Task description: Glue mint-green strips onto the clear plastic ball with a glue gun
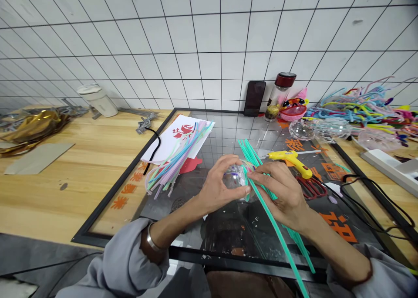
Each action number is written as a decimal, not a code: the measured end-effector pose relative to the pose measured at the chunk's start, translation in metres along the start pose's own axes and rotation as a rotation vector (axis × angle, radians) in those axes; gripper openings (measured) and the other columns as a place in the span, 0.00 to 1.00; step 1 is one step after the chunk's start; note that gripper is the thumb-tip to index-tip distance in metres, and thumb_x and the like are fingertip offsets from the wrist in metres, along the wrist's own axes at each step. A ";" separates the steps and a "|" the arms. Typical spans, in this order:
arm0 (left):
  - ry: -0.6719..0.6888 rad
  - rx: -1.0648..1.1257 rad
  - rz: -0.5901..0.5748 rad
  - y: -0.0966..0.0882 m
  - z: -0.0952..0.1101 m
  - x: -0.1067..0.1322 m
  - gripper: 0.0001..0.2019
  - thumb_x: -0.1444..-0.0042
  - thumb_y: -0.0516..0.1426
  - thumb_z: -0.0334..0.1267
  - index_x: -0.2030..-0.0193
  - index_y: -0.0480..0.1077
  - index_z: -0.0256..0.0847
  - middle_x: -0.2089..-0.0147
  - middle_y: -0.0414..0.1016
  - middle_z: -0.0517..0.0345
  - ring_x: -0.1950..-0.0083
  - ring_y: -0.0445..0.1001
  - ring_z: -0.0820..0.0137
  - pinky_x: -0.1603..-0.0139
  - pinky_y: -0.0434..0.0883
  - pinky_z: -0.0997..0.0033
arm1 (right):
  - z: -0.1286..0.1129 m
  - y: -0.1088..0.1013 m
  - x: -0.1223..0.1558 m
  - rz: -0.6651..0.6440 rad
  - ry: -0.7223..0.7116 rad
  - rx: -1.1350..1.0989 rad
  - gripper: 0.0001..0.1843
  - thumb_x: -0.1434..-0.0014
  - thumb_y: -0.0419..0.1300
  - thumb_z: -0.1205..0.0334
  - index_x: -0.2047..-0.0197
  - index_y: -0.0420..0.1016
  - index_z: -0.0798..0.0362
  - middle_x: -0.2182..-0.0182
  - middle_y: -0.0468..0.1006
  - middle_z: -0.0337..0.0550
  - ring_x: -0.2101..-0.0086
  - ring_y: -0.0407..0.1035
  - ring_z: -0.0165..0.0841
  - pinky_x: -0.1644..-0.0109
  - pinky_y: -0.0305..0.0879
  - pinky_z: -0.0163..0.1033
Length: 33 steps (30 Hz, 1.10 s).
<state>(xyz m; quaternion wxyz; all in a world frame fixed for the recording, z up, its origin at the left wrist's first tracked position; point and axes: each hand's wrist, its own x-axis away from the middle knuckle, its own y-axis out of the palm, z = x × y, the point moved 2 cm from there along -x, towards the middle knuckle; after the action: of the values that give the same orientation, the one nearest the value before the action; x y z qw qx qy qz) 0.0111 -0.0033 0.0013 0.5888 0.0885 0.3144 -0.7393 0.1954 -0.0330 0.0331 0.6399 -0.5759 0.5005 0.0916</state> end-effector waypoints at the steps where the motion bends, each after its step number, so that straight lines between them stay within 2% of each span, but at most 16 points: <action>1: 0.006 0.001 0.001 0.000 0.000 0.000 0.22 0.51 0.67 0.41 0.50 0.68 0.43 0.44 0.73 0.49 0.40 0.72 0.58 0.37 0.67 0.52 | 0.000 0.000 0.000 -0.002 0.006 -0.006 0.17 0.39 0.58 0.75 0.48 0.71 0.52 0.59 0.77 0.48 0.59 0.72 0.38 0.58 0.67 0.46; 10: 0.020 -0.004 -0.006 0.002 -0.004 0.001 0.23 0.52 0.67 0.41 0.50 0.68 0.43 0.44 0.72 0.48 0.40 0.72 0.56 0.36 0.67 0.50 | -0.001 0.003 0.002 -0.038 0.031 -0.051 0.19 0.40 0.57 0.77 0.47 0.71 0.53 0.54 0.76 0.50 0.53 0.70 0.41 0.51 0.68 0.51; 20: -0.022 0.010 -0.052 0.006 -0.007 0.003 0.23 0.52 0.67 0.41 0.50 0.68 0.42 0.44 0.72 0.46 0.39 0.71 0.56 0.35 0.66 0.50 | 0.001 0.004 0.007 -0.062 0.052 -0.108 0.18 0.40 0.58 0.77 0.48 0.72 0.55 0.53 0.77 0.50 0.51 0.69 0.40 0.47 0.67 0.52; 27: -0.061 0.003 -0.078 0.005 -0.008 0.004 0.24 0.51 0.67 0.41 0.49 0.67 0.44 0.41 0.70 0.47 0.29 0.59 0.53 0.31 0.61 0.47 | 0.003 0.006 0.009 -0.065 0.082 -0.159 0.18 0.40 0.57 0.77 0.47 0.71 0.55 0.52 0.75 0.52 0.50 0.69 0.39 0.49 0.69 0.49; 33: -0.041 0.007 -0.094 0.004 -0.010 0.004 0.25 0.48 0.66 0.47 0.47 0.66 0.44 0.40 0.67 0.46 0.32 0.63 0.54 0.31 0.62 0.47 | 0.002 0.004 0.007 -0.113 0.096 -0.156 0.19 0.40 0.56 0.75 0.46 0.69 0.56 0.50 0.73 0.54 0.49 0.69 0.40 0.48 0.71 0.48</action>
<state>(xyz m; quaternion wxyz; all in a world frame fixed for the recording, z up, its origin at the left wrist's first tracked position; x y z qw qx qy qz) 0.0113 -0.0010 -0.0097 0.5593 0.0608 0.3035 -0.7690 0.1966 -0.0329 0.0251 0.5723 -0.6550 0.4888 0.0664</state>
